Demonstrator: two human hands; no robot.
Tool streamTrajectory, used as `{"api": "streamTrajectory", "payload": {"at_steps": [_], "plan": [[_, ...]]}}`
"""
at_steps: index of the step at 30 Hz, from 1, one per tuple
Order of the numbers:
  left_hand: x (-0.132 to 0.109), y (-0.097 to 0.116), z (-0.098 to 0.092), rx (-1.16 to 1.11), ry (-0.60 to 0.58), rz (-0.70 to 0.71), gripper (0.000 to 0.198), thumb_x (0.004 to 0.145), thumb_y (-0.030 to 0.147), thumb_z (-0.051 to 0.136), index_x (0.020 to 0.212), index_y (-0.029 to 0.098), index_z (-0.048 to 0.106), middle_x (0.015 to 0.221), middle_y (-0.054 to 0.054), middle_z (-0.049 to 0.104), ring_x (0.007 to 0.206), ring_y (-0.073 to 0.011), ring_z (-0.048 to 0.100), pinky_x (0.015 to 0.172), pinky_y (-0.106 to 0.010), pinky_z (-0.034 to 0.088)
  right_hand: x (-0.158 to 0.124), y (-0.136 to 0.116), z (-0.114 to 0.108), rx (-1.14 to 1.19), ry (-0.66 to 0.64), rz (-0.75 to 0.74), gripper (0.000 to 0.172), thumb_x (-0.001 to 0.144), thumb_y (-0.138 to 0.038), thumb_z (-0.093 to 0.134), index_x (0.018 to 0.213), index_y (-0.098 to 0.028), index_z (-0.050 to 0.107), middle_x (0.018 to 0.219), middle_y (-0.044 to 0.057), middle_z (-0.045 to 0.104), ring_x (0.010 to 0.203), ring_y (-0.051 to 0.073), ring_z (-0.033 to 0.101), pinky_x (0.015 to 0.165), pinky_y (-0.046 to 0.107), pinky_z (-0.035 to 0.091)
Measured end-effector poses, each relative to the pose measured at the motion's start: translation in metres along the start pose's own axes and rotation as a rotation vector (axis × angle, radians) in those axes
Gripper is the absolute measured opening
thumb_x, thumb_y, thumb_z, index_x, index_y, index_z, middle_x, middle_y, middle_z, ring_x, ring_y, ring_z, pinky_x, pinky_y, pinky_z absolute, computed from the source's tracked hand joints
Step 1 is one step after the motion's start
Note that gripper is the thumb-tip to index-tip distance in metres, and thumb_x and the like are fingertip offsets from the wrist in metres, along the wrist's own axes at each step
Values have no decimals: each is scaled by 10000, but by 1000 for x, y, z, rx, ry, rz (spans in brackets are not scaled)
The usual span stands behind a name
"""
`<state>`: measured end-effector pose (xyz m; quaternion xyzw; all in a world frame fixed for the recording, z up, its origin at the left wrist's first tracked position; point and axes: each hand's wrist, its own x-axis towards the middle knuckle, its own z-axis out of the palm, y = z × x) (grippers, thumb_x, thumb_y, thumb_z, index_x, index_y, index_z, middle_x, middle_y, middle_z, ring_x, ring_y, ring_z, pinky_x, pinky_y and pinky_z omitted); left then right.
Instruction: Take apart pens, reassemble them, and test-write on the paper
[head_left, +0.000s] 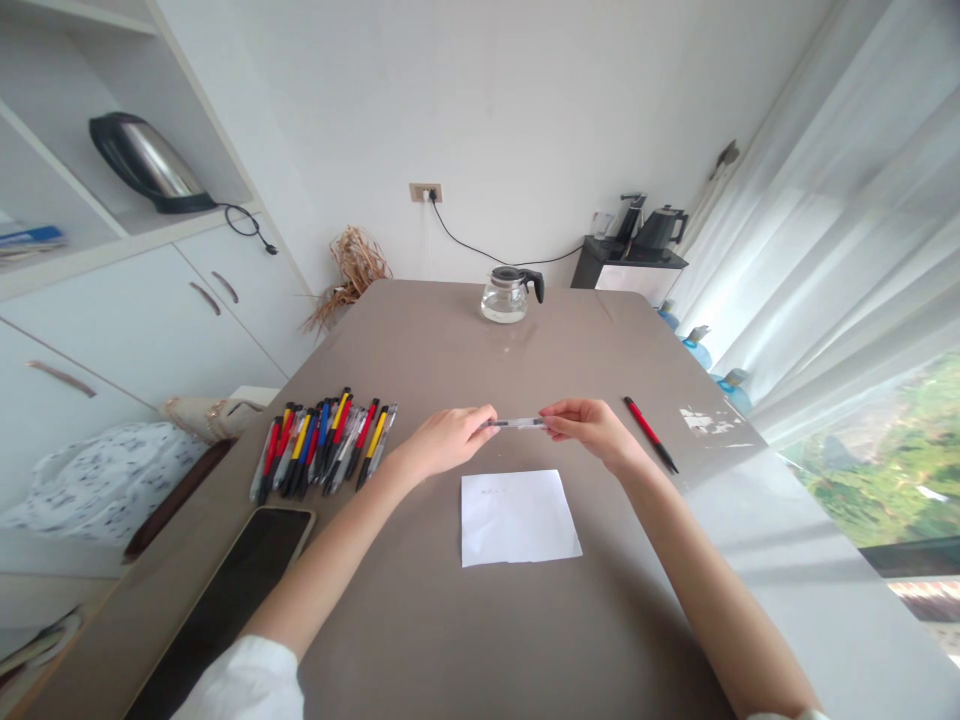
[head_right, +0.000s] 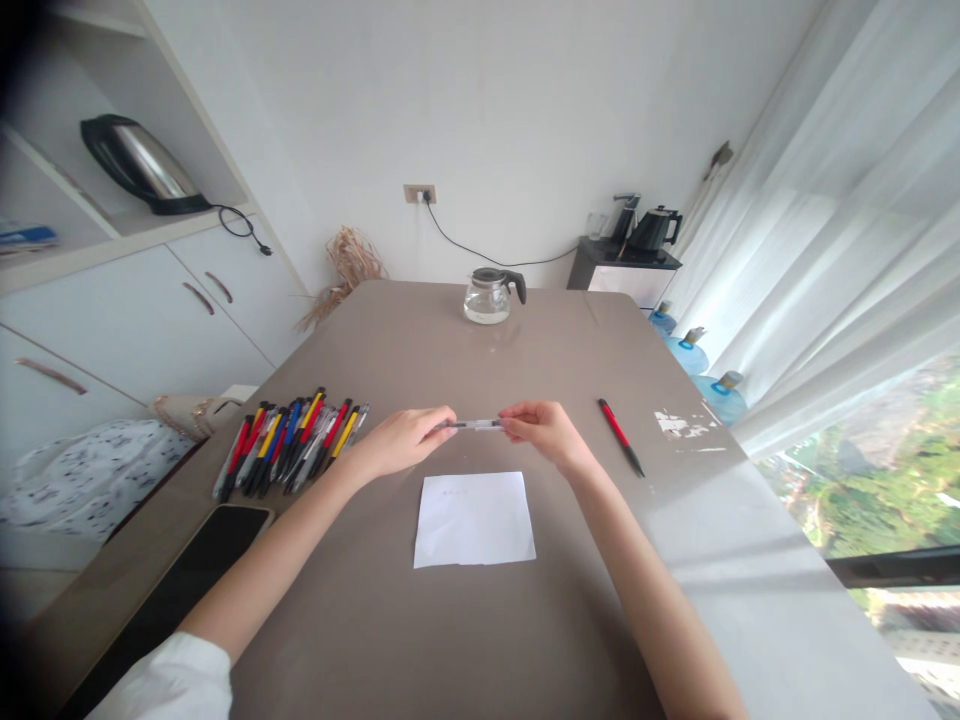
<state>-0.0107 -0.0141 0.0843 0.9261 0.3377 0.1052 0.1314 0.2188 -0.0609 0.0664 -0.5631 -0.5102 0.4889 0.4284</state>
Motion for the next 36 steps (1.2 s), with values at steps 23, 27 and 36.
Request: {"api": "streamTrajectory", "payload": {"at_steps": [23,27,36], "plan": [[1,-3,1,-40,-20,-21,312,834,420,279,869,232,526,669,-4,576,604,-147,537,529,-214,325,0,-1,-4,-130,59,-11,284,579,-350,654,801,-174,661,763,49,662,740,191,591,733,320,439],[2,-2,1,-44,-28,-32,322,829,426,283,853,224,532,669,-7,578,606,-147,539,531,-215,330,-1,-3,-4,-119,59,-7,290,567,-345,659,798,-170,659,744,46,661,729,186,593,717,314,443],[2,-3,3,23,-13,-65,367,832,461,242,820,217,515,616,-7,571,575,-152,535,511,-218,311,-3,-7,-5,-21,36,-15,315,587,-330,652,843,-149,622,805,70,643,738,170,589,656,292,469]]}}
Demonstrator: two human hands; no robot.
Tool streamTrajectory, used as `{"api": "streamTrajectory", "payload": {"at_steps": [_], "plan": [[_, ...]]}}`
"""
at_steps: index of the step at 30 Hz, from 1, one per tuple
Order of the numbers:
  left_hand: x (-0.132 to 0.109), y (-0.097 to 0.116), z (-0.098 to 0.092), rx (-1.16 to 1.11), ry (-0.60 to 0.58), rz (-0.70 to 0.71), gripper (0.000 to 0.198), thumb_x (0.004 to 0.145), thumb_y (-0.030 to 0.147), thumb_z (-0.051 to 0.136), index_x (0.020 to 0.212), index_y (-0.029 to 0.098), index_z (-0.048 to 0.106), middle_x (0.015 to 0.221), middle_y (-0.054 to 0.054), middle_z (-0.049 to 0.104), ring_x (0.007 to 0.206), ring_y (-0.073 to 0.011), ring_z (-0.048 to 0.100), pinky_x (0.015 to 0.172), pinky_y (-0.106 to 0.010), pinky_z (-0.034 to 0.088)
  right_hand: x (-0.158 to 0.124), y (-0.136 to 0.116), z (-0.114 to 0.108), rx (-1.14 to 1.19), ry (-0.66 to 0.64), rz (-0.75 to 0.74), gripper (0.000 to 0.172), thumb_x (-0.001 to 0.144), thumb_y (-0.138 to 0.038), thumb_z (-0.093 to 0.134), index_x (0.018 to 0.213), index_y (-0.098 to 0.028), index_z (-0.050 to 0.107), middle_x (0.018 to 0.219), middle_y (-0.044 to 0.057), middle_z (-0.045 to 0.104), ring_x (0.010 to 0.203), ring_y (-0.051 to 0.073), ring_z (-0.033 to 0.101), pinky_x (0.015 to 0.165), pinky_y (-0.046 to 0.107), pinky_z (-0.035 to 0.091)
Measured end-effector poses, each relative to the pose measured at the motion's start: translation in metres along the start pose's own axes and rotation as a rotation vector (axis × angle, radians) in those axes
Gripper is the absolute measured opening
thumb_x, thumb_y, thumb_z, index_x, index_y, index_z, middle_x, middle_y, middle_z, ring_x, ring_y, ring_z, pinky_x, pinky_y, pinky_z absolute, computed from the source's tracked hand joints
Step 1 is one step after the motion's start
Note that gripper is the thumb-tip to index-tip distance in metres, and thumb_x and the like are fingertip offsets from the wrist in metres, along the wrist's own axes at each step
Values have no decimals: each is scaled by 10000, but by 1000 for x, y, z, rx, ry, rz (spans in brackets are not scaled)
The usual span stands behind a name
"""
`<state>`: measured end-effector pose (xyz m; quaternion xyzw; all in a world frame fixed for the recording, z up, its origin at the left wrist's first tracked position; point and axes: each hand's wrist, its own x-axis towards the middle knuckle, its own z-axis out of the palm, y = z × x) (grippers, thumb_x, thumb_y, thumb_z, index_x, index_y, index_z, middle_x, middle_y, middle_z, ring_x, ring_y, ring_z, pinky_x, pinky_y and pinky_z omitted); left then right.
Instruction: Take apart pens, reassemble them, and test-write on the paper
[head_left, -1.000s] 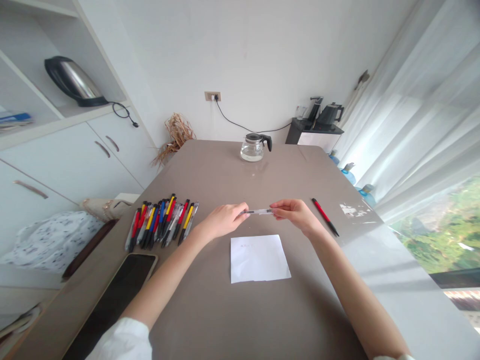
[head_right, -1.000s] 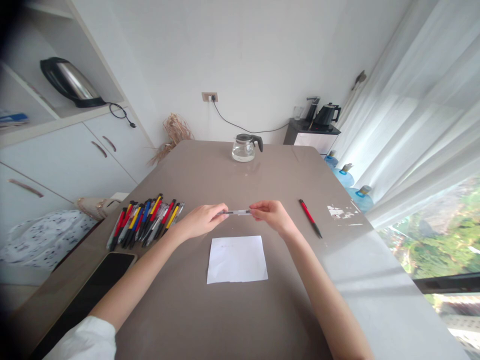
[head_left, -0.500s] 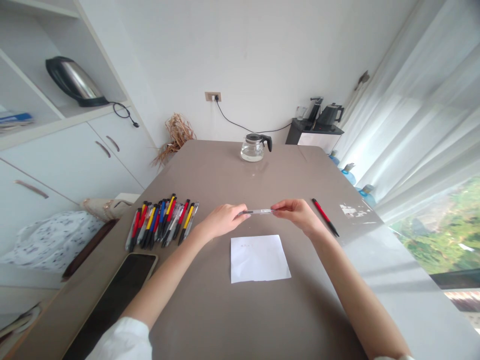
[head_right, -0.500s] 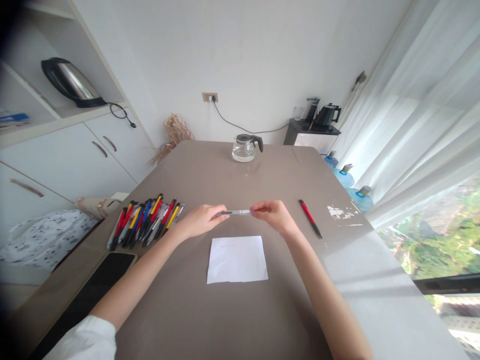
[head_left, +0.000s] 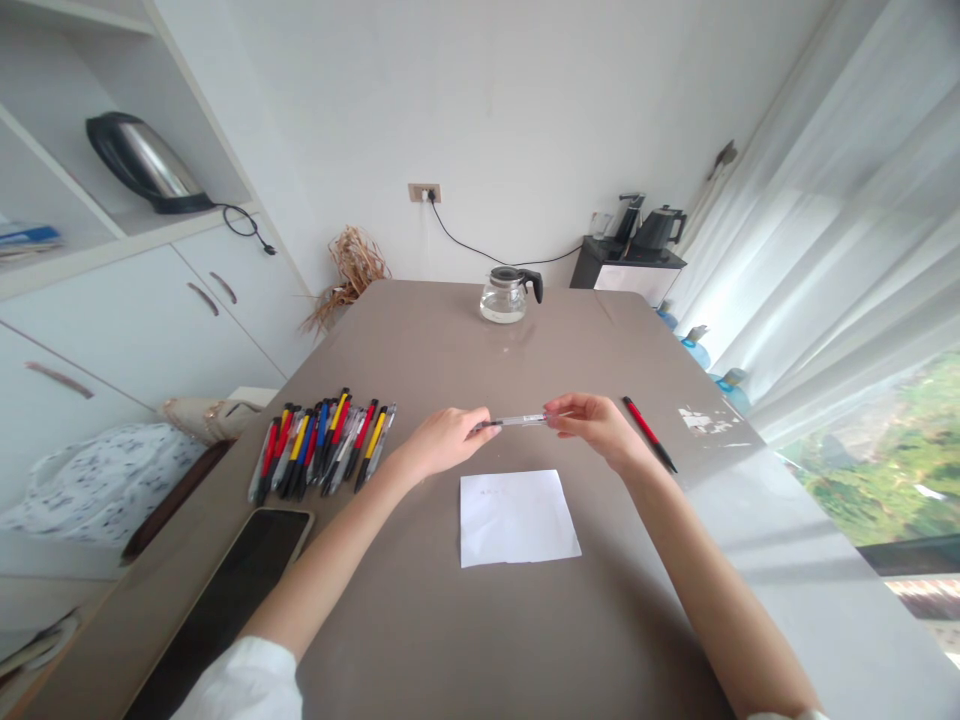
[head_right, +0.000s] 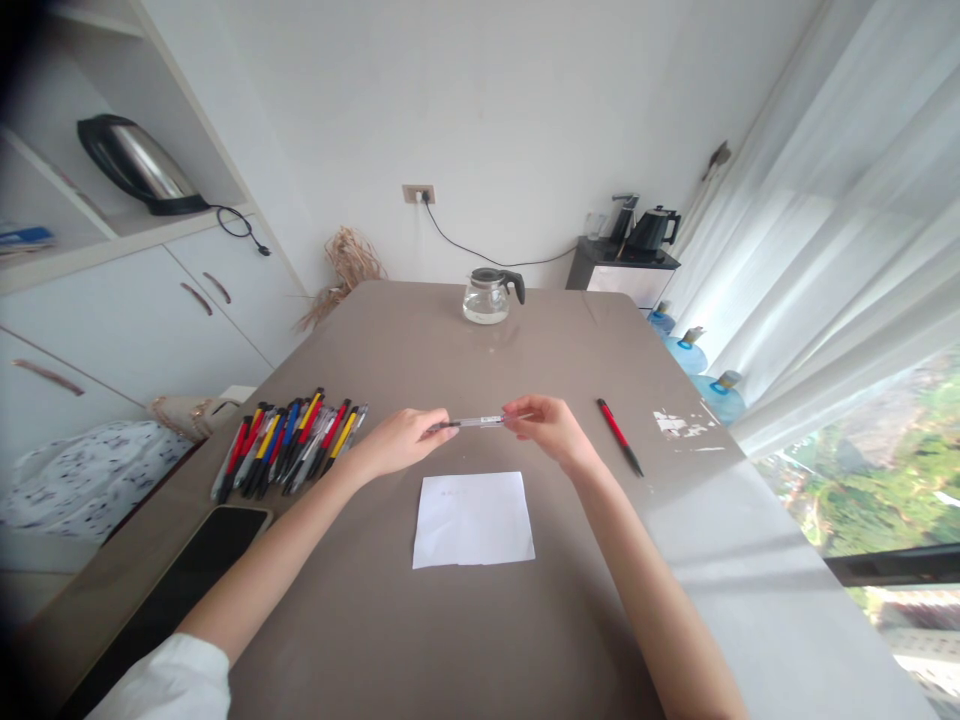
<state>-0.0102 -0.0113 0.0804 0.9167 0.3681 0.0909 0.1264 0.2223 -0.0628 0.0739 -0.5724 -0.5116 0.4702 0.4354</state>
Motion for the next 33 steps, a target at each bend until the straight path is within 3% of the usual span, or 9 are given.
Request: {"api": "streamTrajectory", "payload": {"at_steps": [9,19,23,28,33], "plan": [[1,-3,3,94,-36,-45,424,830,496,186,820,224,511,664,-24,594,640,-197,567,544,-249,333,1,1,-4,106,52,-2,326,598,-311,651,881,-159,593,855,71,623,779,176,592,675,296,486],[2,-9,7,-28,-61,-69,410,829,487,206,780,197,490,668,-35,568,624,-174,530,531,-244,302,4,8,-20,186,144,13,309,610,-281,652,881,-150,580,884,77,602,797,178,592,652,273,497],[6,-11,17,-342,-23,-110,384,821,480,251,711,182,466,575,3,473,537,-120,438,512,-232,285,5,11,-24,210,156,7,295,617,-274,648,876,-149,583,892,76,598,791,175,593,661,285,500],[14,-1,40,-1124,-90,-277,371,803,481,311,754,155,481,564,46,342,407,-36,242,404,-186,206,6,10,-16,221,128,32,284,607,-256,655,859,-148,581,863,72,605,785,171,593,663,284,503],[14,7,52,-1511,-194,-335,384,735,467,483,892,121,541,699,-9,478,394,8,172,379,-176,143,6,9,-8,173,106,24,298,610,-269,650,871,-147,576,868,75,612,785,172,593,651,286,504]]}}
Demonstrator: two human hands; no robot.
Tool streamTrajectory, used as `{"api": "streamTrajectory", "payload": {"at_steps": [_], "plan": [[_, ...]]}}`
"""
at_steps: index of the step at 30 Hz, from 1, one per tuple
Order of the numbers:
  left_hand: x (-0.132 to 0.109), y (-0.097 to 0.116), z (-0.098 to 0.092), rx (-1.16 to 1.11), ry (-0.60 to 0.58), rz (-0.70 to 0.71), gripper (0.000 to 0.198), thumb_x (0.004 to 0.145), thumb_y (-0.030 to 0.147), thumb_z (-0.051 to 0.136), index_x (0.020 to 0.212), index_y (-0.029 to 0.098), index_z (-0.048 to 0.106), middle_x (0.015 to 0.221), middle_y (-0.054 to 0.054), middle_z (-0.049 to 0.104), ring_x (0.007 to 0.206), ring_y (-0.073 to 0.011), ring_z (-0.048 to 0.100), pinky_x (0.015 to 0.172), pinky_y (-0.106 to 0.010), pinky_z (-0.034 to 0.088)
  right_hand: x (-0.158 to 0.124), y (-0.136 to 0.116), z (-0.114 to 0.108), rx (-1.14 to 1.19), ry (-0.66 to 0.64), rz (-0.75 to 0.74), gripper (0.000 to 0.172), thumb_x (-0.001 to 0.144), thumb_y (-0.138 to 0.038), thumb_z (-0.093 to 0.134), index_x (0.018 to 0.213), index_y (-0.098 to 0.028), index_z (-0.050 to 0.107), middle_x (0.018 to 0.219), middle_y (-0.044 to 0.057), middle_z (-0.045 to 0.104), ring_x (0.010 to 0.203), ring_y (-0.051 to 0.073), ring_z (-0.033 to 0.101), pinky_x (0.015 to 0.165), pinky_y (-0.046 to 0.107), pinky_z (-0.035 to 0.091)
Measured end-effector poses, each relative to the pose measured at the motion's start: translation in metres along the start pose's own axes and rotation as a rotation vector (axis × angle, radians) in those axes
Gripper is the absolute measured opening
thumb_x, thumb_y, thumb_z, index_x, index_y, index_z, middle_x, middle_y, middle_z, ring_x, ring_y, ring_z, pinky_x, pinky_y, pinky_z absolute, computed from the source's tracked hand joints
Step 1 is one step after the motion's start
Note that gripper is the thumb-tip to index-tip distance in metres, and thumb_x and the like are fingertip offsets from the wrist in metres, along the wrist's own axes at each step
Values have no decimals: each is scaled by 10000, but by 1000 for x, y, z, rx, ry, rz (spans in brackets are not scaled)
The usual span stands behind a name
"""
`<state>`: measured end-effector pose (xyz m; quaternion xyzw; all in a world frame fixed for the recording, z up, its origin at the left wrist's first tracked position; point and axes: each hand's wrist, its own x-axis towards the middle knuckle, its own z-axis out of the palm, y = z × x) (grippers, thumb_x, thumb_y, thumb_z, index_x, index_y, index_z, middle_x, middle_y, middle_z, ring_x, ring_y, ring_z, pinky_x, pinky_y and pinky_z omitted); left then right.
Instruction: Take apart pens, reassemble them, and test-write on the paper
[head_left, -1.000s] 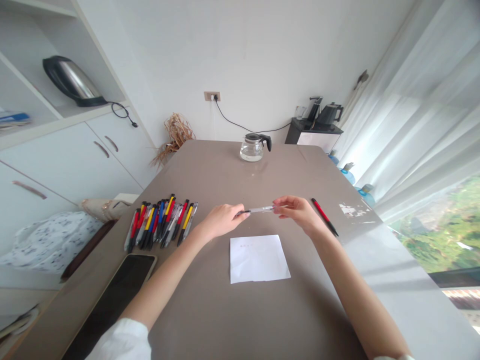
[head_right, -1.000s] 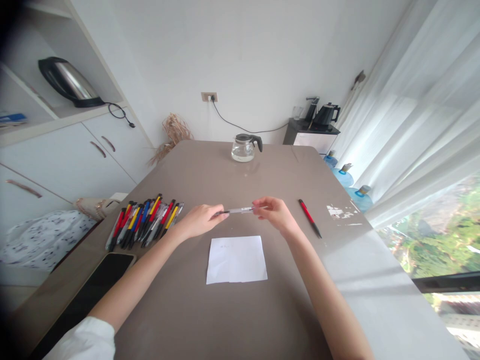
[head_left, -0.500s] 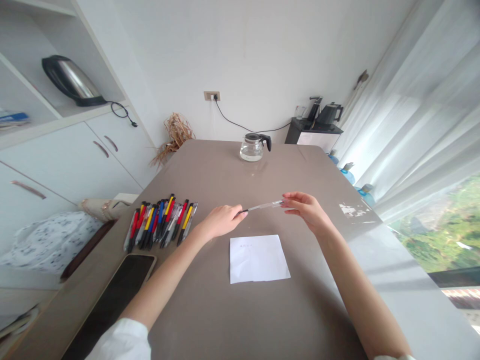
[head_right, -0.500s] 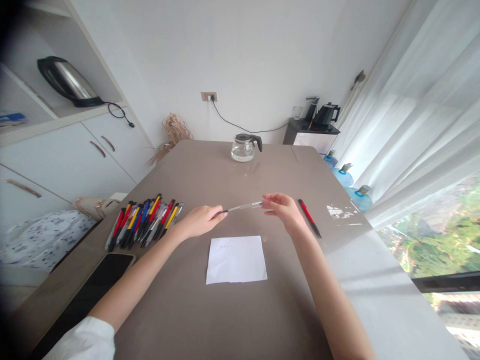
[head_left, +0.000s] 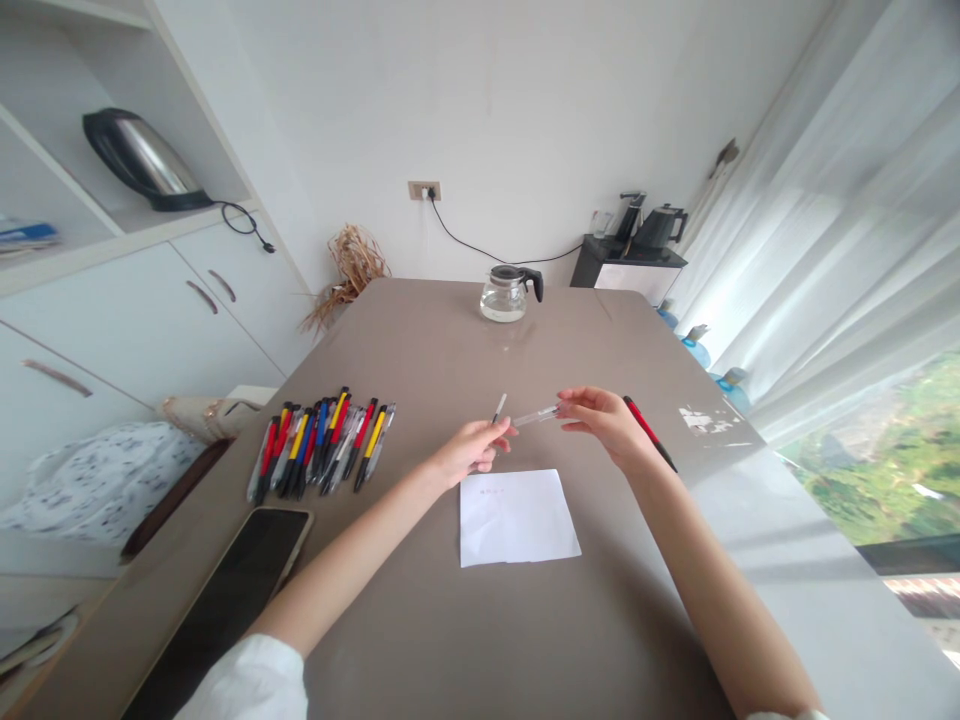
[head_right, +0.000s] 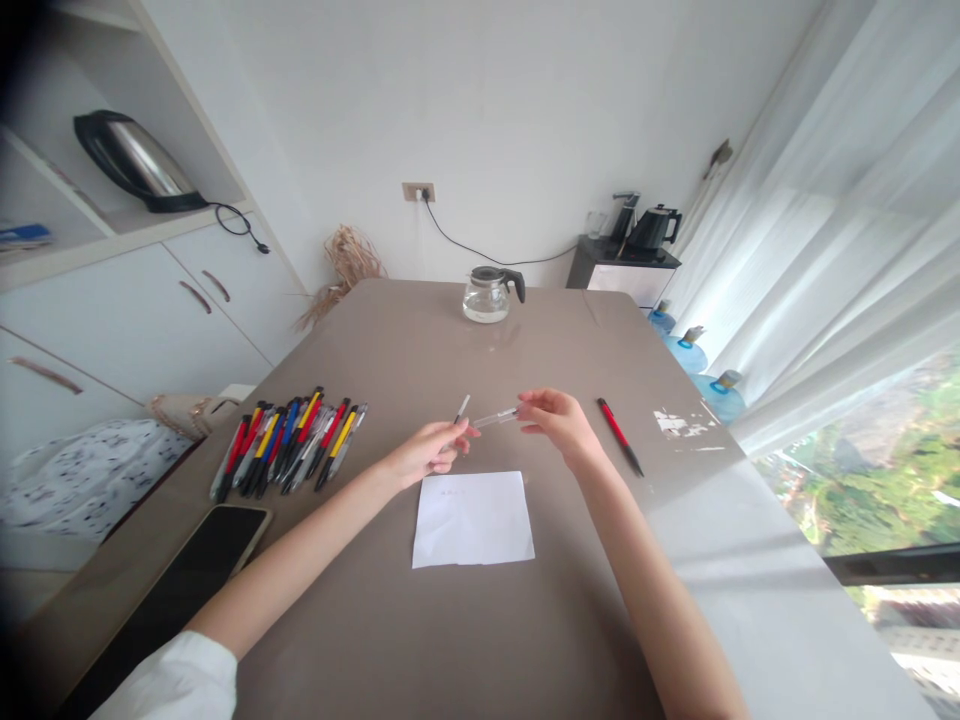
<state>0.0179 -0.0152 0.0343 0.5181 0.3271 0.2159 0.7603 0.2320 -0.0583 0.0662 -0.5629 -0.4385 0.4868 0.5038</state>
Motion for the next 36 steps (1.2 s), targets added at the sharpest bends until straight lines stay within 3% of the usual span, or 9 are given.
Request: {"api": "streamTrajectory", "payload": {"at_steps": [5,14,36], "plan": [[3,-6,-1,-138,23,-40,319,719,366,557,899,103,570,878,-92,564,403,18,180,364,-167,150,-4,-2,7,-59,-34,-27,299,623,-278,634,882,-142,572,852,72,615,791,171,585,648,287,500],[11,-15,-4,-327,79,-143,139,686,196,613,767,98,557,815,-75,600,386,28,208,352,-137,183,-5,-2,14,-85,-18,-89,303,614,-286,641,871,-144,571,840,59,597,762,154,569,620,276,498],[11,-15,-6,-372,68,-153,181,649,216,652,761,108,561,806,-68,594,389,29,218,355,-140,192,-9,-11,13,-90,29,-118,341,600,-348,647,872,-153,583,859,62,602,756,155,570,634,289,501]]}}
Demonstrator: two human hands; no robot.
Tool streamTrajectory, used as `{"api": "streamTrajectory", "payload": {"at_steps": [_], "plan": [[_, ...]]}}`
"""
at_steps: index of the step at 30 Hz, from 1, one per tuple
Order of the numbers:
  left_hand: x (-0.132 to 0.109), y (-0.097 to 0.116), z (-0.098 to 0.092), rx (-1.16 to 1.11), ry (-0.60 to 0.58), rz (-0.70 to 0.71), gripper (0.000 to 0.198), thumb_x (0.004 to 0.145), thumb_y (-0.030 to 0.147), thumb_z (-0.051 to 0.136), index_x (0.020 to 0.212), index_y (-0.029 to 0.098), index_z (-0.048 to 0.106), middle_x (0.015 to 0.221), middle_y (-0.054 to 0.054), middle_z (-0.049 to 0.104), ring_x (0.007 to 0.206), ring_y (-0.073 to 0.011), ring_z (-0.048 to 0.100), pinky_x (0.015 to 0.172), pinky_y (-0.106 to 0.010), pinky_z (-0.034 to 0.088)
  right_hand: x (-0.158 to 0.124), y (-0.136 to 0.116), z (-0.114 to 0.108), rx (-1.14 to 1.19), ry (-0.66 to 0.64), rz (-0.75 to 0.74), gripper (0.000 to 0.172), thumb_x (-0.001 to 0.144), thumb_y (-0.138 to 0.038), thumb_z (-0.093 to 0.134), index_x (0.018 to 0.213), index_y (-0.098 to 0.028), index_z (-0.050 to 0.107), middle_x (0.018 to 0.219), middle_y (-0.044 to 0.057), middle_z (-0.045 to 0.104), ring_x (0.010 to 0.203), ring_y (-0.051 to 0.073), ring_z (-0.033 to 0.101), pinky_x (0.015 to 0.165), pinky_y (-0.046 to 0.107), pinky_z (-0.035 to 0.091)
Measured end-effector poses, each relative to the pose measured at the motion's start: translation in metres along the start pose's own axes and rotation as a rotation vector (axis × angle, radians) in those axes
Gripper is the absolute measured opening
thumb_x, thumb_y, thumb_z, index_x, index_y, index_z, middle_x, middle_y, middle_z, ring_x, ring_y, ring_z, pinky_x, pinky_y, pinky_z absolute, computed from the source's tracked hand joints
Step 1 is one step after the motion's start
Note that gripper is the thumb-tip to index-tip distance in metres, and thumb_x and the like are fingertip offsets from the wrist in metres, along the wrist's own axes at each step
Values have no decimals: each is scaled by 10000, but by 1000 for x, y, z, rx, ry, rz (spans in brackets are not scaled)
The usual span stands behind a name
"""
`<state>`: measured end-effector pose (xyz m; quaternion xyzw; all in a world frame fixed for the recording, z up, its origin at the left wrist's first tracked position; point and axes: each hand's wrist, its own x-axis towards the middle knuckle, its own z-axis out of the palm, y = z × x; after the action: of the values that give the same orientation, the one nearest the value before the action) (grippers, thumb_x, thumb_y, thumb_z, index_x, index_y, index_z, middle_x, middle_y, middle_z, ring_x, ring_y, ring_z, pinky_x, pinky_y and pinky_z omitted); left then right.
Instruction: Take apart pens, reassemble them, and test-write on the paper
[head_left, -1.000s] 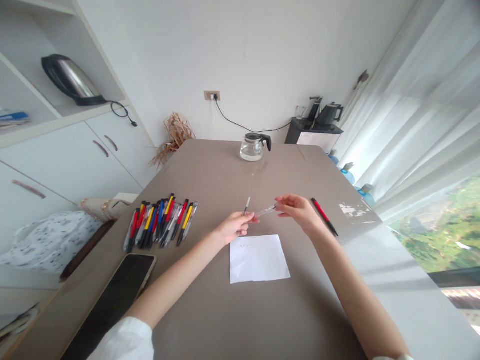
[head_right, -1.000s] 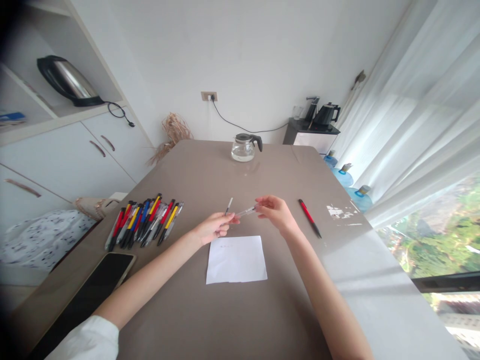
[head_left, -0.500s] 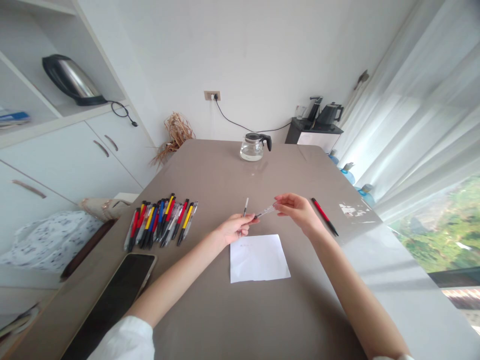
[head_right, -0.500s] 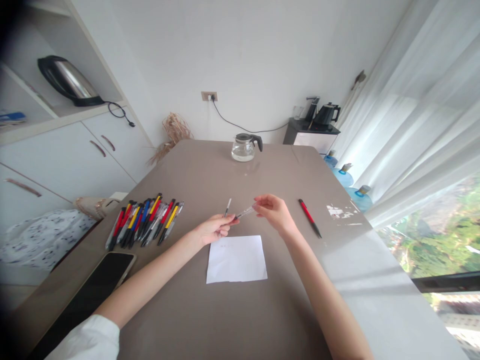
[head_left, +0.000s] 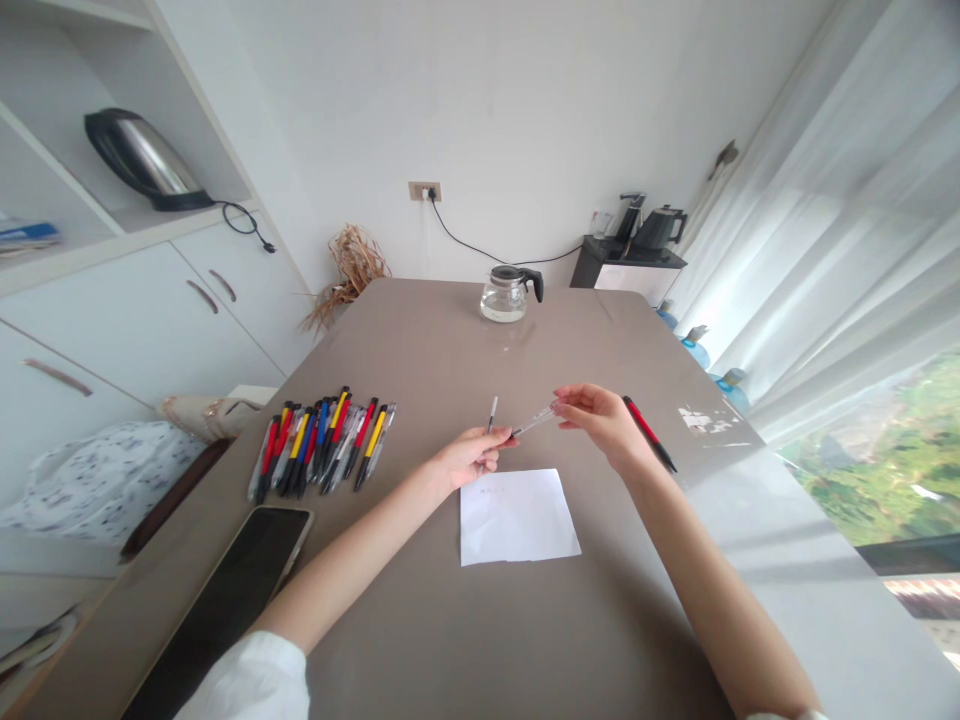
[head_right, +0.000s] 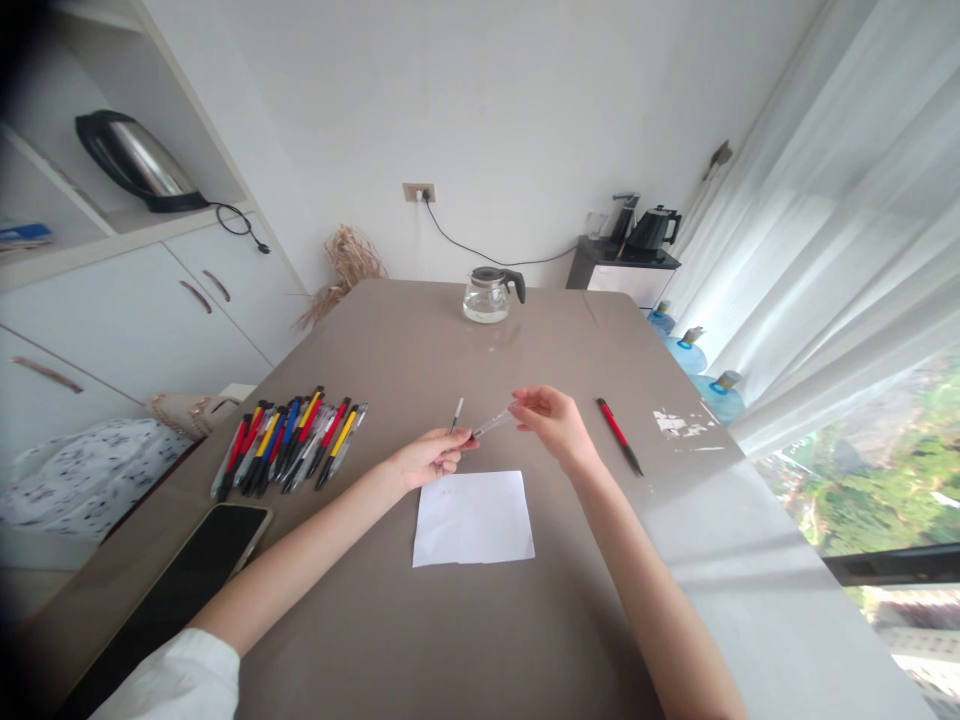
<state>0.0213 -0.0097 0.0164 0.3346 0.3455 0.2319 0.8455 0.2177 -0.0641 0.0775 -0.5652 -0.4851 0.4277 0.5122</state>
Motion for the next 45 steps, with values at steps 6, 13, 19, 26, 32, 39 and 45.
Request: {"api": "streamTrajectory", "payload": {"at_steps": [6,13,19,26,32,39,45], "plan": [[0,0,0,12,2,11,162,653,184,646,771,107,566,771,-58,583,386,31,221,358,-144,184,1,2,-2,-14,17,-8,357,609,-351,639,893,-146,575,850,66,594,755,160,568,625,286,506],[-4,4,3,14,14,6,150,654,150,638,779,109,567,756,-53,581,385,34,227,367,-136,199,0,1,-2,-6,51,-22,328,633,-343,615,894,-150,569,821,56,595,735,148,574,636,288,500],[-4,5,1,29,11,39,129,681,173,612,789,114,573,832,-81,599,385,32,229,371,-144,214,8,13,-13,-229,176,-111,317,680,-359,549,921,-157,586,816,57,609,725,159,579,618,287,487],[-2,4,-1,62,19,59,130,673,179,617,784,125,576,830,-75,604,383,30,229,372,-154,209,14,29,-25,-880,132,-273,200,740,-255,477,851,-204,635,904,42,592,686,132,573,680,254,432],[-1,3,-3,122,35,102,170,655,202,634,798,130,578,810,-58,596,386,30,234,376,-152,212,14,36,-19,-1250,-135,-217,206,751,-199,466,886,-209,621,944,44,575,739,133,564,662,209,379],[1,2,-5,167,30,147,211,649,232,640,816,117,581,801,-62,593,388,29,246,389,-160,222,13,41,-15,-1370,-244,-186,219,773,-167,406,804,-221,617,863,37,589,706,126,550,588,203,330],[0,2,-4,181,40,145,208,641,241,642,803,123,586,795,-57,595,390,27,236,395,-163,217,13,36,-12,-1339,-64,-196,237,820,-291,377,949,-234,567,906,45,574,770,146,534,604,219,348]]}}
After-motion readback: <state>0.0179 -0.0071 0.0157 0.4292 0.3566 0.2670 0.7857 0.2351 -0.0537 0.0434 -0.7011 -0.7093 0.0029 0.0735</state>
